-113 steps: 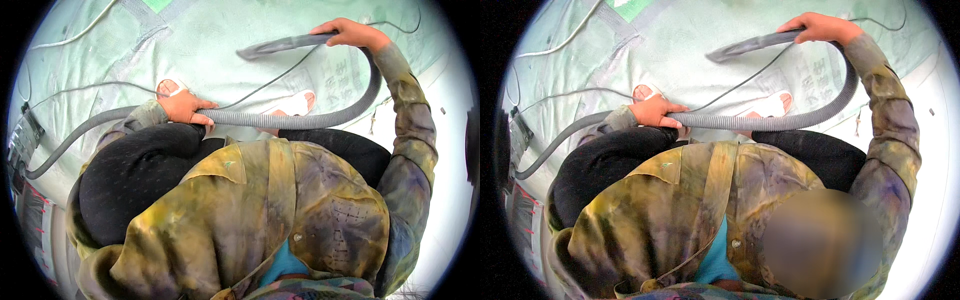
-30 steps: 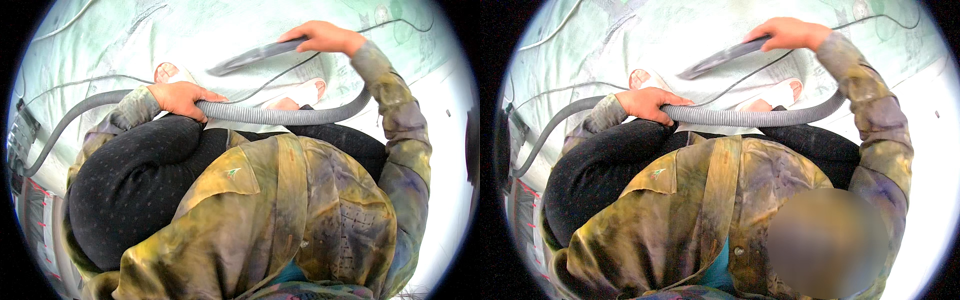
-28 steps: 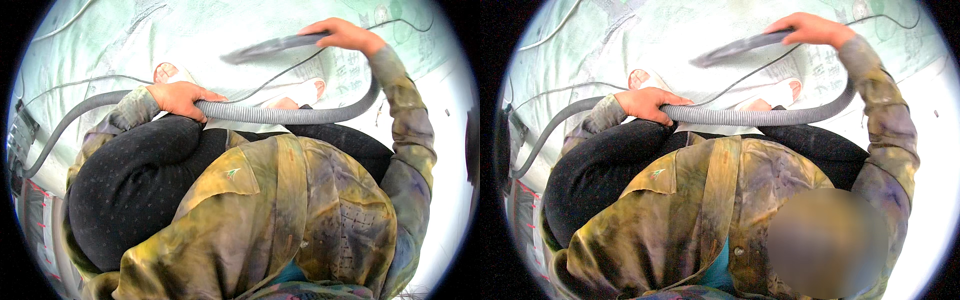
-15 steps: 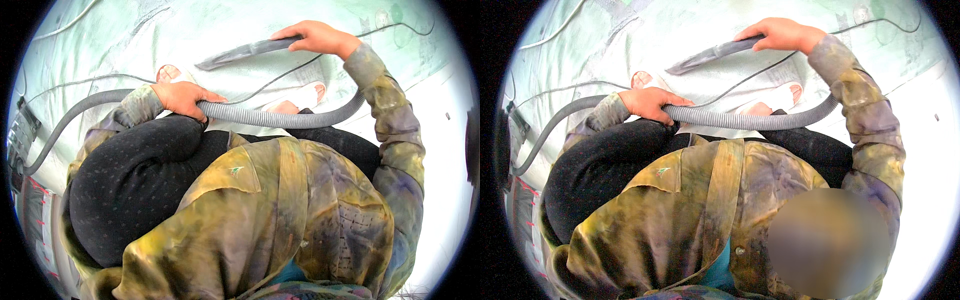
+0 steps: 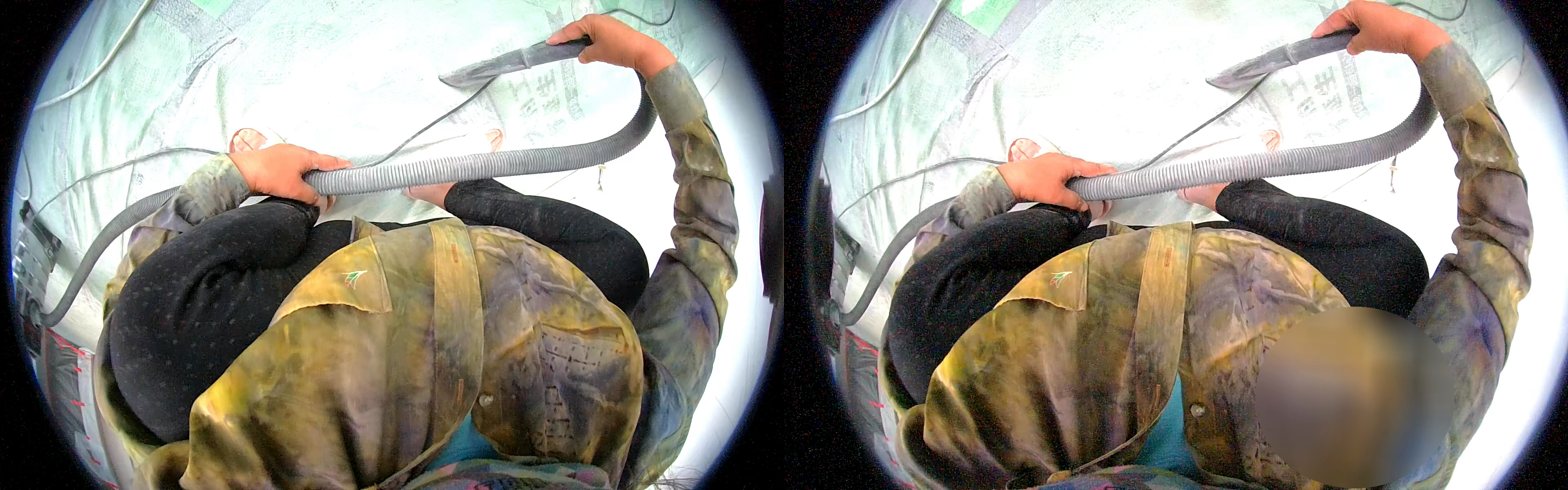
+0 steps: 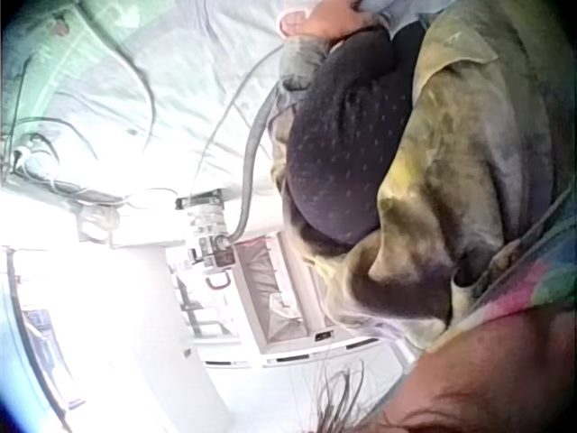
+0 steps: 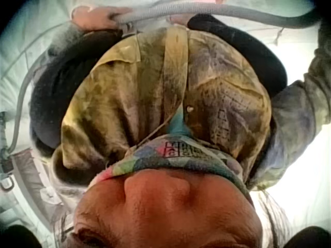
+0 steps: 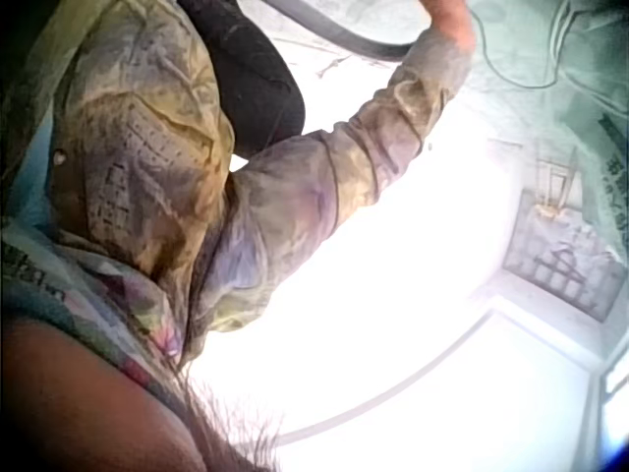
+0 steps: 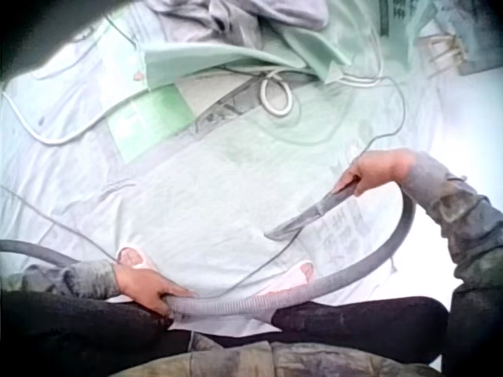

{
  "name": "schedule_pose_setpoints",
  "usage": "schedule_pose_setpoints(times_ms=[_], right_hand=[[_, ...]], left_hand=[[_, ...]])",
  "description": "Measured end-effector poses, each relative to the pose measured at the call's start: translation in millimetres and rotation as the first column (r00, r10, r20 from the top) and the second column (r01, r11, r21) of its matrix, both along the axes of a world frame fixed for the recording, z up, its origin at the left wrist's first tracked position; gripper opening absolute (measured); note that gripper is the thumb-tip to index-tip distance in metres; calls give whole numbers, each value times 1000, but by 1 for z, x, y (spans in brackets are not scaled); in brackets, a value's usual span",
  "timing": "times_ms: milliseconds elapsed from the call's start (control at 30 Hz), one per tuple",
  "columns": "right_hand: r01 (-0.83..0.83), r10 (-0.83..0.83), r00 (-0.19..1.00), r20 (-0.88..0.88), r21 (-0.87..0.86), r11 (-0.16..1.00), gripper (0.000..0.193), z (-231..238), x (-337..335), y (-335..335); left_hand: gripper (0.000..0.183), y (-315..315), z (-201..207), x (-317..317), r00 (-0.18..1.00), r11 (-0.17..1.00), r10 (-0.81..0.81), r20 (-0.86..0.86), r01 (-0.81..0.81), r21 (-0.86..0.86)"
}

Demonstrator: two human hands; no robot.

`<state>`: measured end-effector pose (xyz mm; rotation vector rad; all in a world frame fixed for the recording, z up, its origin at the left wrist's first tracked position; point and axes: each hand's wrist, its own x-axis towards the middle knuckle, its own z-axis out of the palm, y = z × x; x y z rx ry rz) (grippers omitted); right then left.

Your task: The person vacuums a floor covered with green protective sheeting using a handheld vacuum cleaner. They move the vacuum nozzle across the floor, clean around a wooden stool, and reposition the vacuum unit to reach different areas.

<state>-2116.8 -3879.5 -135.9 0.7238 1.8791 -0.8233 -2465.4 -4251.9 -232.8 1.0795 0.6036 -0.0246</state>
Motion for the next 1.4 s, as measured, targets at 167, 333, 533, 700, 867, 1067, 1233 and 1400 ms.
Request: schedule_pose_setpoints(times_ms=[167,333,533,700,867,1067,1233,1400], right_hand=[[-85,96,989,-112,99,991,52,19,-1,10],[-224,226,955,-193,36,974,47,1,2,-17],[-177,149,965,-217,-116,977,50,-36,-14,-61],[301,-377,906,-189,-336,892,51,-25,-29,-32],[425,-536,770,-345,-349,835,48,-37,-78,-42],[381,-634,693,-342,-573,726,49,-70,-163,-111],[460,-617,672,-409,-423,781,50,-64,-143,-79],[543,-644,674,-362,-347,764,53,-50,-141,-62]], left_hand=[[72,-3,0,-1,999,999,37,25,-37,-21],[74,-6,-4,-3,996,993,66,59,-71,90],[74,-19,-15,-10,994,985,-64,-84,77,156],[77,-26,-25,-12,995,993,-32,-91,42,109],[77,-29,-34,-12,992,995,-72,-101,79,67],[76,-34,-37,-12,996,998,-53,-67,55,20],[78,-38,-33,-15,992,999,-8,-123,12,31],[81,-20,-15,-26,990,991,-48,-134,30,-134]])
